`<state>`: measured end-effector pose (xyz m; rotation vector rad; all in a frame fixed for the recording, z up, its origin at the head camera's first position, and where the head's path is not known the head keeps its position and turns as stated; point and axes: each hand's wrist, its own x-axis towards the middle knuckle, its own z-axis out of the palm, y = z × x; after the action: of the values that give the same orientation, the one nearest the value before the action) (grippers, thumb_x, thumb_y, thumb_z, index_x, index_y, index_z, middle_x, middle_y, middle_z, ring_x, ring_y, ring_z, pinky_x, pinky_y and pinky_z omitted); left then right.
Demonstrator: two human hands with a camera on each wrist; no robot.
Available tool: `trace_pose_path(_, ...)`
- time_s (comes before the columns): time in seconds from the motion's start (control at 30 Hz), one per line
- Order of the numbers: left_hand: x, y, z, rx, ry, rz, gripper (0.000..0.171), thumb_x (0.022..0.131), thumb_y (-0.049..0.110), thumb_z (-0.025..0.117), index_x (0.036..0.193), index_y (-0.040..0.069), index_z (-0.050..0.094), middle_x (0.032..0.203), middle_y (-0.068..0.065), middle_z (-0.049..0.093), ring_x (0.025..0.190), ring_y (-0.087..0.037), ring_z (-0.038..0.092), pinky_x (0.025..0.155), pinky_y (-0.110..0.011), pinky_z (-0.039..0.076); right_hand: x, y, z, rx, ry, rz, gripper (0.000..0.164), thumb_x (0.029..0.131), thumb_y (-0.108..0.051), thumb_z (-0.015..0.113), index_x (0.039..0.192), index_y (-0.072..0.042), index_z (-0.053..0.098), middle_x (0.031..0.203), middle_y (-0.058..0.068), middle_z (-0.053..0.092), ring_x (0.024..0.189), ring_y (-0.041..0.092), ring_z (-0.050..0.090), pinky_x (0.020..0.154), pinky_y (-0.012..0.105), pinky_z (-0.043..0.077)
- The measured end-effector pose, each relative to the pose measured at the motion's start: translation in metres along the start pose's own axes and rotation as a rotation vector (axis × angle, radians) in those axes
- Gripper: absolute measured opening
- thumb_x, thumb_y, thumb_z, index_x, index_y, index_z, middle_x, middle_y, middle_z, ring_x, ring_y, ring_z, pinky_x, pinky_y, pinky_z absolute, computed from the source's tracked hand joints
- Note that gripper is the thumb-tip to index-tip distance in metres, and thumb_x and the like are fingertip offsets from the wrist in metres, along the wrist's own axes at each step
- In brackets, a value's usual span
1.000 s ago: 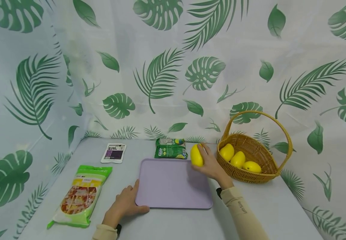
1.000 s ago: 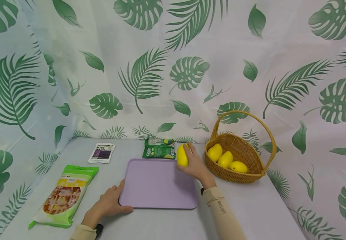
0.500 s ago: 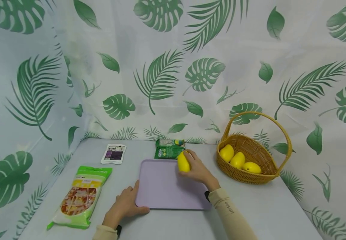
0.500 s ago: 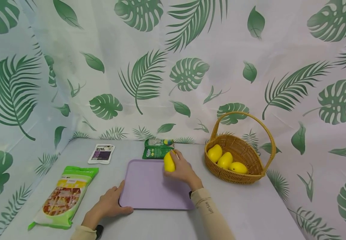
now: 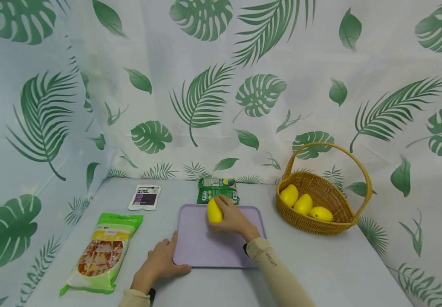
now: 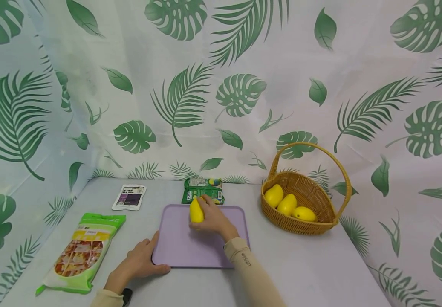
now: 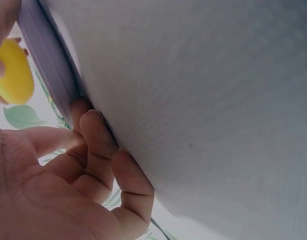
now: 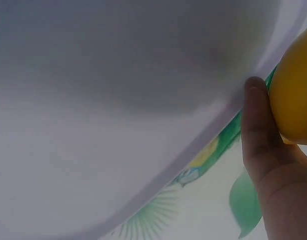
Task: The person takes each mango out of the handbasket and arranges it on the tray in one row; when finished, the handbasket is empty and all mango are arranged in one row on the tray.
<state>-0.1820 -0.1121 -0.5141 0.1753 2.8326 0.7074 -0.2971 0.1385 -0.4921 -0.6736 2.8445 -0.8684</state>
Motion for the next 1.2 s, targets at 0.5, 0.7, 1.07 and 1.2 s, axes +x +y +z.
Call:
trace_pose_path(0.5,0.0,-0.003,0.001,-0.018,0.0,0.005,0.116,0.067,0.054,0.088,0.154,0.001,0.033,0.129,-0.027,0.059,0.111,-0.039,0.058,0.094,-0.069,0.045,0.026,-0.035,0.03,-0.013,-0.085,-0.025,0.098,0.08,-0.05,0.074,0.158,-0.011,0.03,0.164,0.015,0.027,0.126,0.032,0.055,0.096,0.045,0.052)
trace_pose_path(0.7,0.0,-0.002,-0.001,-0.021,-0.004,0.003,0.115,0.068,0.054,0.088,0.154,0.0,0.033,0.129,-0.028,0.059,0.112,-0.039,0.058,0.094,-0.069,0.045,0.034,-0.046,0.042,-0.035,-0.098,0.016,0.099,0.08,-0.055,0.073,0.158,-0.012,0.031,0.164,0.012,0.027,0.13,0.03,0.053,0.105,0.047,0.05)
trace_pose_path(1.07,0.0,-0.001,-0.002,-0.017,-0.004,0.006,0.116,0.068,0.054,0.088,0.155,0.001,0.033,0.129,-0.028,0.06,0.112,-0.039,0.059,0.093,-0.071,0.045,0.039,-0.054,0.051,-0.021,-0.091,0.035,0.1,0.08,-0.058,0.073,0.158,-0.011,0.031,0.164,0.015,0.028,0.137,0.034,0.048,0.111,0.05,0.046)
trace_pose_path(1.2,0.0,0.0,-0.003,-0.017,-0.006,0.009,0.115,0.068,0.054,0.087,0.155,0.001,0.033,0.128,-0.028,0.06,0.112,-0.039,0.059,0.093,-0.071,0.045,0.041,-0.057,0.053,-0.022,-0.096,0.038,0.102,0.079,-0.06,0.073,0.158,-0.011,0.03,0.163,0.016,0.028,0.134,0.032,0.05,0.111,0.049,0.047)
